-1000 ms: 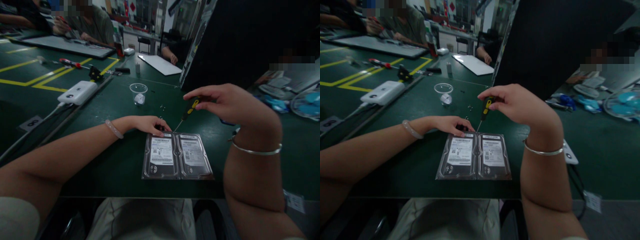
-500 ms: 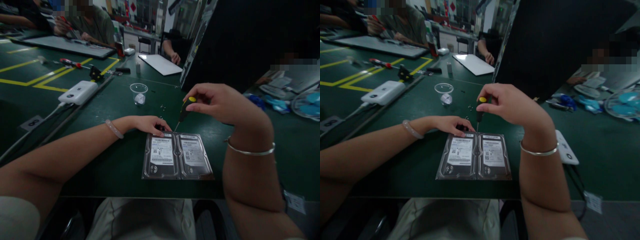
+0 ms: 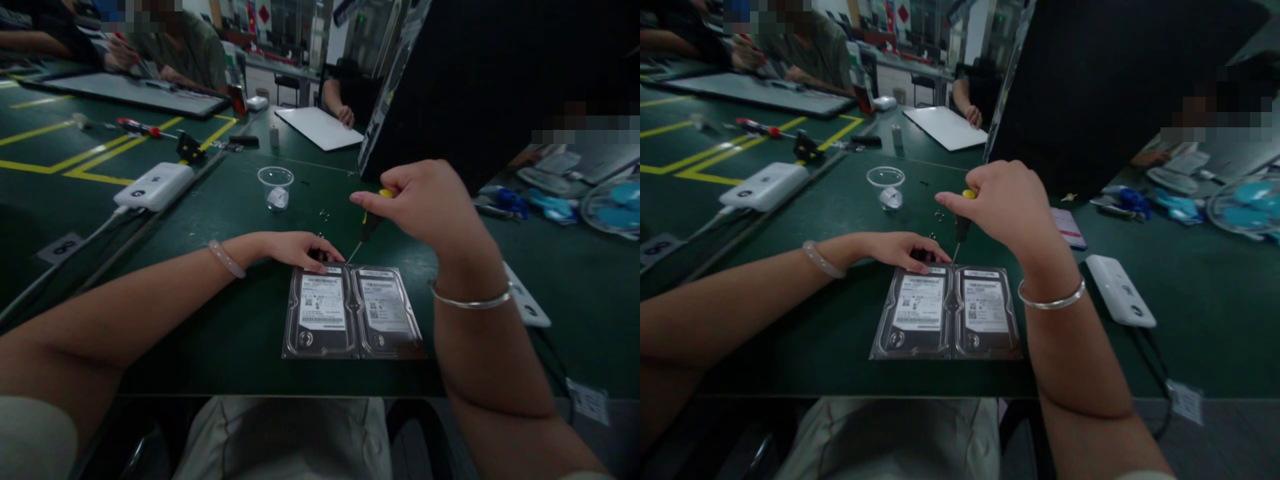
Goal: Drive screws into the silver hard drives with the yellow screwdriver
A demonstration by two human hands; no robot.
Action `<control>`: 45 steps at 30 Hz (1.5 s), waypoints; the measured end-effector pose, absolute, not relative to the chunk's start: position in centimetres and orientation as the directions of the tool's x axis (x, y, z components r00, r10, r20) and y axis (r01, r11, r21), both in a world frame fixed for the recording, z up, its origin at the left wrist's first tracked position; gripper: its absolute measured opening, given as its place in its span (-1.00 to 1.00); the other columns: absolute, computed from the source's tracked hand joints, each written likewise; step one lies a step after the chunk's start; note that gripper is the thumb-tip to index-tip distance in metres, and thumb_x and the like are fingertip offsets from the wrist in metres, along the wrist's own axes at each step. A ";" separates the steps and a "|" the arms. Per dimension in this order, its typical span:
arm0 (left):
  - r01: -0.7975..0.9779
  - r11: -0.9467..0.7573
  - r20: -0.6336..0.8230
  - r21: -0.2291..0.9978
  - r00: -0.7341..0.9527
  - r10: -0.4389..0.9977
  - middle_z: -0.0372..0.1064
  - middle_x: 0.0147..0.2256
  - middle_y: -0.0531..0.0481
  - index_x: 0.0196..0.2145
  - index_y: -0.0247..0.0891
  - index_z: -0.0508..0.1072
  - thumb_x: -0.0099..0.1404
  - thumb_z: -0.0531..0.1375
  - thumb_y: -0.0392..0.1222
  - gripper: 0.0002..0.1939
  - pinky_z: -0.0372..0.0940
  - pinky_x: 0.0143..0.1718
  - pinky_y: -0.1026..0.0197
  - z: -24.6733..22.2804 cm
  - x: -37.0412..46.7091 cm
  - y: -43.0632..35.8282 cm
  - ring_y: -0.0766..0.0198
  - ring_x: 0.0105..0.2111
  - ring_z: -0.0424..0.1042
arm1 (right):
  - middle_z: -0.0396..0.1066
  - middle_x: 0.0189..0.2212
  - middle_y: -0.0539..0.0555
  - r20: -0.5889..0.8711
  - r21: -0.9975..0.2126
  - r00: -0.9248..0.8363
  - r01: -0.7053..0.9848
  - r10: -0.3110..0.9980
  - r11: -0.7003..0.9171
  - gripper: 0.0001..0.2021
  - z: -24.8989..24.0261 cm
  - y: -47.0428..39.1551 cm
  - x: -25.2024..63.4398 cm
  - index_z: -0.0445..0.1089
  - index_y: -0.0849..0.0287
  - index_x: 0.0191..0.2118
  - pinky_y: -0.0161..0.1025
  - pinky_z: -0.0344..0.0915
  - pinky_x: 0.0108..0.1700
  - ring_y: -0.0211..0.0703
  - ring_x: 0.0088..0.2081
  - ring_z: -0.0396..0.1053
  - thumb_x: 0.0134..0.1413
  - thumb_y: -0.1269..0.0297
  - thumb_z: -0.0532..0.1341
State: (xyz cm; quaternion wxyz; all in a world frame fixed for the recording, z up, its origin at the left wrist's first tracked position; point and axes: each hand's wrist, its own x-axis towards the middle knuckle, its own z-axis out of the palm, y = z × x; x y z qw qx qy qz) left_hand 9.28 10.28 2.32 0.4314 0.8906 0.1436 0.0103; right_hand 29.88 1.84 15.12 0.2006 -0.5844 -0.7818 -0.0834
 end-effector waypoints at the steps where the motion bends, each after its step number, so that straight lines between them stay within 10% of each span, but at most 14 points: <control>1: 0.244 -0.586 -0.103 0.773 0.959 0.264 0.44 -0.07 -0.05 0.21 -0.18 0.37 0.32 0.23 0.00 -0.47 0.26 -0.08 0.26 2.3 9.3 10.3 0.24 -0.11 0.41 | 0.07 -0.63 -0.02 0.413 -0.111 -0.244 0.943 0.877 0.314 -0.47 15.1 1.9 29.9 0.13 0.12 -0.64 -0.18 -0.05 -0.38 -0.26 -0.51 0.05 0.08 -0.14 0.27; 8: 0.214 -0.588 -0.082 0.780 0.966 0.244 0.45 -0.06 -0.06 0.17 -0.21 0.41 0.32 0.23 0.00 -0.49 0.28 -0.10 0.26 2.1 9.3 10.5 0.25 -0.14 0.42 | 0.47 -0.27 0.09 0.338 -0.164 -0.478 0.818 0.811 0.551 -0.79 14.7 2.2 29.8 0.46 0.14 -0.17 -0.11 0.27 -0.16 -0.06 -0.24 0.40 0.21 0.12 0.22; 15: 0.211 -0.600 -0.072 0.772 0.966 0.247 0.45 -0.04 -0.05 0.16 -0.17 0.42 0.33 0.23 0.02 -0.51 0.27 -0.09 0.27 2.0 9.2 10.5 0.26 -0.13 0.41 | 0.49 0.09 0.12 0.309 -0.165 -0.575 0.752 0.757 0.638 -0.58 14.8 2.5 31.1 0.42 0.10 0.17 0.02 0.31 0.17 0.03 0.10 0.42 0.26 0.41 0.06; 29: 0.226 -0.592 -0.082 0.774 0.962 0.259 0.44 -0.06 -0.07 0.17 -0.22 0.42 0.31 0.23 0.04 -0.47 0.28 -0.07 0.24 2.2 9.3 10.3 0.24 -0.13 0.41 | 0.63 -0.32 0.00 0.495 -0.318 -0.456 0.697 0.739 0.643 -0.86 14.4 2.2 30.1 0.64 0.11 -0.26 -0.23 0.36 -0.18 -0.19 -0.30 0.51 0.10 0.22 0.35; 40: 0.230 -0.596 -0.091 0.770 0.963 0.254 0.45 -0.04 -0.05 0.16 -0.14 0.43 0.31 0.23 0.07 -0.49 0.27 -0.08 0.24 2.3 9.3 10.3 0.24 -0.13 0.40 | 0.52 0.10 -0.04 0.243 -0.389 -0.552 0.698 0.798 0.601 -0.64 15.9 1.5 32.0 0.57 -0.02 -0.03 -0.11 0.28 0.25 -0.10 0.15 0.43 0.21 0.43 0.09; 45: 0.236 -0.586 -0.097 0.775 0.961 0.258 0.45 -0.01 -0.07 0.16 -0.19 0.42 0.30 0.24 0.06 -0.48 0.27 -0.04 0.22 2.5 9.2 10.2 0.21 -0.08 0.41 | 0.61 -0.06 0.02 0.253 -0.398 -0.536 0.701 0.805 0.592 -0.67 15.7 1.5 31.6 0.60 0.10 -0.05 -0.14 0.38 0.02 -0.10 -0.07 0.53 0.23 0.36 0.11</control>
